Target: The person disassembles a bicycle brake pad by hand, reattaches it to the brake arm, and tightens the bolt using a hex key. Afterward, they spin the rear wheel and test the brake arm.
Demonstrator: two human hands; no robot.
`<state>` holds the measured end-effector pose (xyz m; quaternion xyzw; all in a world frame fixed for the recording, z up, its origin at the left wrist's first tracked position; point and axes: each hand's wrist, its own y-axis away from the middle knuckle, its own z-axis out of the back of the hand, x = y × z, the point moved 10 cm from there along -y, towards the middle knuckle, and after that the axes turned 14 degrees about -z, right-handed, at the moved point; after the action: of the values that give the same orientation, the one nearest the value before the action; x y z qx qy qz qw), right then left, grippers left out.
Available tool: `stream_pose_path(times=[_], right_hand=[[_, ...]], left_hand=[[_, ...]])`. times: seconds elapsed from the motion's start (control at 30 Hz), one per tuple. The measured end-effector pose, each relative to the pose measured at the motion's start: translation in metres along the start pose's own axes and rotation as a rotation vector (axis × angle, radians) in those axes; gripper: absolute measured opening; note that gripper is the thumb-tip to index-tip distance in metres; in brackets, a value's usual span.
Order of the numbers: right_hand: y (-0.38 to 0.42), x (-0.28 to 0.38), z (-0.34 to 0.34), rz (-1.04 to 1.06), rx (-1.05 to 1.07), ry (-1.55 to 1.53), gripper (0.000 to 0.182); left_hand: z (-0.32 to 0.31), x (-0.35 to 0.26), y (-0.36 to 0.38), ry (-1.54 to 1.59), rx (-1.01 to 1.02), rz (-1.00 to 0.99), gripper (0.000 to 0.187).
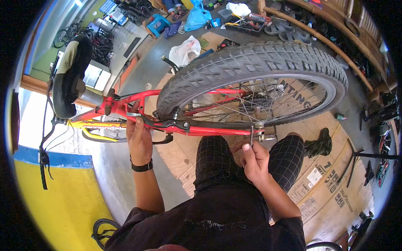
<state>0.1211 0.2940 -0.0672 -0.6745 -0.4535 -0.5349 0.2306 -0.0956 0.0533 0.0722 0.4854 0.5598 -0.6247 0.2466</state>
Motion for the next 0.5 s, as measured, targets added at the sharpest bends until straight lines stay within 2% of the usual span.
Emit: stream_pose_path(times=[0.1, 0.2, 0.3, 0.37, 0.4, 0.43, 0.5], right_hand=[[-0.001, -0.001, -0.004, -0.005, 0.061, 0.076, 0.037], [0.000, 0.000, -0.004, -0.008, 0.006, 0.110, 0.036], [0.000, 0.035, -0.016, 0.410, -0.046, 0.273, 0.013], [-0.008, 0.023, -0.021, 0.279, -0.051, 0.189, 0.008], [-0.011, 0.016, -0.026, 0.214, -0.053, 0.147, 0.012], [-0.018, 0.014, -0.033, 0.180, -0.056, 0.141, 0.023], [-0.028, 0.024, -0.058, 0.182, -0.025, 0.153, 0.027]], left_hand=[[0.002, 0.001, 0.001, 0.061, 0.017, 0.015, 0.056], [-0.003, -0.003, 0.000, 0.067, 0.015, -0.021, 0.058], [-0.006, -0.004, 0.000, 0.078, 0.038, -0.028, 0.062], [0.001, 0.002, 0.000, 0.077, 0.058, -0.019, 0.064], [-0.001, 0.001, 0.000, 0.081, 0.062, -0.028, 0.064], [-0.004, -0.002, 0.000, 0.085, 0.065, -0.037, 0.065], [-0.007, -0.005, -0.001, 0.087, 0.064, -0.048, 0.065]])
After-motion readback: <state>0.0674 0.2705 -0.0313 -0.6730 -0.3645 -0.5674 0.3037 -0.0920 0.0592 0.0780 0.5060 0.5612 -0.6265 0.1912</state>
